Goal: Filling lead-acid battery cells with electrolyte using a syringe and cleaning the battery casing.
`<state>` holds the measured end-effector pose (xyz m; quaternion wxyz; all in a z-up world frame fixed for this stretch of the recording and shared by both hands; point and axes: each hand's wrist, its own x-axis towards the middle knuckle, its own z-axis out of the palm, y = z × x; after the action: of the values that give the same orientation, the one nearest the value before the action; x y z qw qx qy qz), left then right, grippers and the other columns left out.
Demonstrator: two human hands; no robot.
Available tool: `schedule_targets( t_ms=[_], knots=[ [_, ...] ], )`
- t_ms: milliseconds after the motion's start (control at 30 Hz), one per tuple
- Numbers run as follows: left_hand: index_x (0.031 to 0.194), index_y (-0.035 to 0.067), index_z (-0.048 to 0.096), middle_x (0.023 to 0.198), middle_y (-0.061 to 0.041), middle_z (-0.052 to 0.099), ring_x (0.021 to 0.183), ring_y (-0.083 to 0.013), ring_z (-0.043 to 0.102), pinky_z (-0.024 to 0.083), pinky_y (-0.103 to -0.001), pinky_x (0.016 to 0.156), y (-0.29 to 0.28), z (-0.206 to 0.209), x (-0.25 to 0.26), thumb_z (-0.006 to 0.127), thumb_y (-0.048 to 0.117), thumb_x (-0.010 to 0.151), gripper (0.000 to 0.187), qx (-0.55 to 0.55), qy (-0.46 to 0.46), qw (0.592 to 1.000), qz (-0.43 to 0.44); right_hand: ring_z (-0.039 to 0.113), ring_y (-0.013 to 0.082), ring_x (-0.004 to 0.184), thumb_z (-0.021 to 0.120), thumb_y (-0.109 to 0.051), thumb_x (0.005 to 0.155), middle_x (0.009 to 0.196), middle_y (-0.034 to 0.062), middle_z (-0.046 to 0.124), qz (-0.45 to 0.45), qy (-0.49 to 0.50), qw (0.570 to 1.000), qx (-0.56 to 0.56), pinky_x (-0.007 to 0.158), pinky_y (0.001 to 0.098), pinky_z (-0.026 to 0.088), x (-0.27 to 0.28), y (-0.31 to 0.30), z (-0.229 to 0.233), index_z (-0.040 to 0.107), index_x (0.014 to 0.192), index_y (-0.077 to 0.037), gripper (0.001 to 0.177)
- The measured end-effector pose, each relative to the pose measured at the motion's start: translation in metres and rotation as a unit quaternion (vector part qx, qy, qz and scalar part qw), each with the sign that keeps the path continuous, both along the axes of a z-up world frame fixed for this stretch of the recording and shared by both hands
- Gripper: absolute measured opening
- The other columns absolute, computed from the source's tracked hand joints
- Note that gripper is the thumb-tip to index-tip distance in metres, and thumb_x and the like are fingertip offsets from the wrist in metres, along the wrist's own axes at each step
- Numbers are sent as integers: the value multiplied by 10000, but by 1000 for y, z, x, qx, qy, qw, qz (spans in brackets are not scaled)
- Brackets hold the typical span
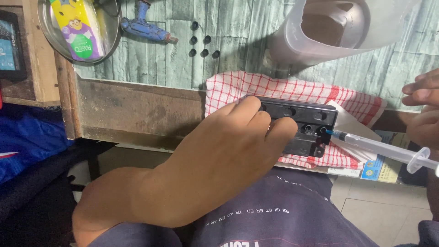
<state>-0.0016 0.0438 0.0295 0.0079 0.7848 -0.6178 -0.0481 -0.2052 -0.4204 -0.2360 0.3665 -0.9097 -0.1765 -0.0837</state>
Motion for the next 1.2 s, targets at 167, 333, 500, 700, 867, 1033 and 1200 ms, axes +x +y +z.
schedule_targets(
  t_ms=[167,333,500,700,867,1033,1200],
  knots=[
    [909,205,443,637,102,407,624,-124,437,311,-296,520,-4,4,-2,623,28,880,254,16,-23,999,22,644,372,1135,921,-24,865,1113,174,628,-36,-37,998,35,1155,549,516,8,24,10,451,1355,-13,679],
    [800,191,400,551,79,322,485,-112,344,299,-325,458,-11,12,12,590,-119,673,385,-43,51,996,60,647,376,1187,786,114,949,1260,230,632,-15,-9,999,30,1109,497,520,7,12,1,456,1386,-16,563],
    [705,117,423,693,-81,401,458,-268,341,268,-445,426,-12,8,31,493,-273,576,417,-104,134,985,39,615,393,963,732,293,980,1044,252,603,-30,-159,986,50,938,589,544,24,33,-10,468,1229,69,427],
    [584,103,345,529,-47,342,430,-250,306,320,-443,398,-21,4,46,494,-179,511,327,96,212,970,67,630,403,1074,714,305,1030,1130,250,628,-52,-61,996,27,1049,566,546,19,47,29,436,1302,9,489],
    [537,56,431,497,-113,467,443,-289,459,344,-446,434,-50,27,65,539,37,636,148,243,261,928,108,668,311,1071,755,20,1020,1058,89,642,4,-79,996,32,1030,530,574,26,42,25,466,1301,-40,407],
    [506,115,443,489,-41,505,527,-246,495,364,-395,503,-52,18,69,538,12,637,192,224,289,922,129,650,356,983,671,114,1087,924,115,608,-21,-140,988,53,948,592,568,30,54,9,465,1226,14,267],
    [591,126,570,583,-64,609,587,-311,556,389,-441,516,-44,6,65,527,58,609,82,180,303,923,157,622,382,1035,901,50,965,1078,226,614,-52,-87,994,48,997,536,563,37,68,34,479,1212,17,490]
  ],
)
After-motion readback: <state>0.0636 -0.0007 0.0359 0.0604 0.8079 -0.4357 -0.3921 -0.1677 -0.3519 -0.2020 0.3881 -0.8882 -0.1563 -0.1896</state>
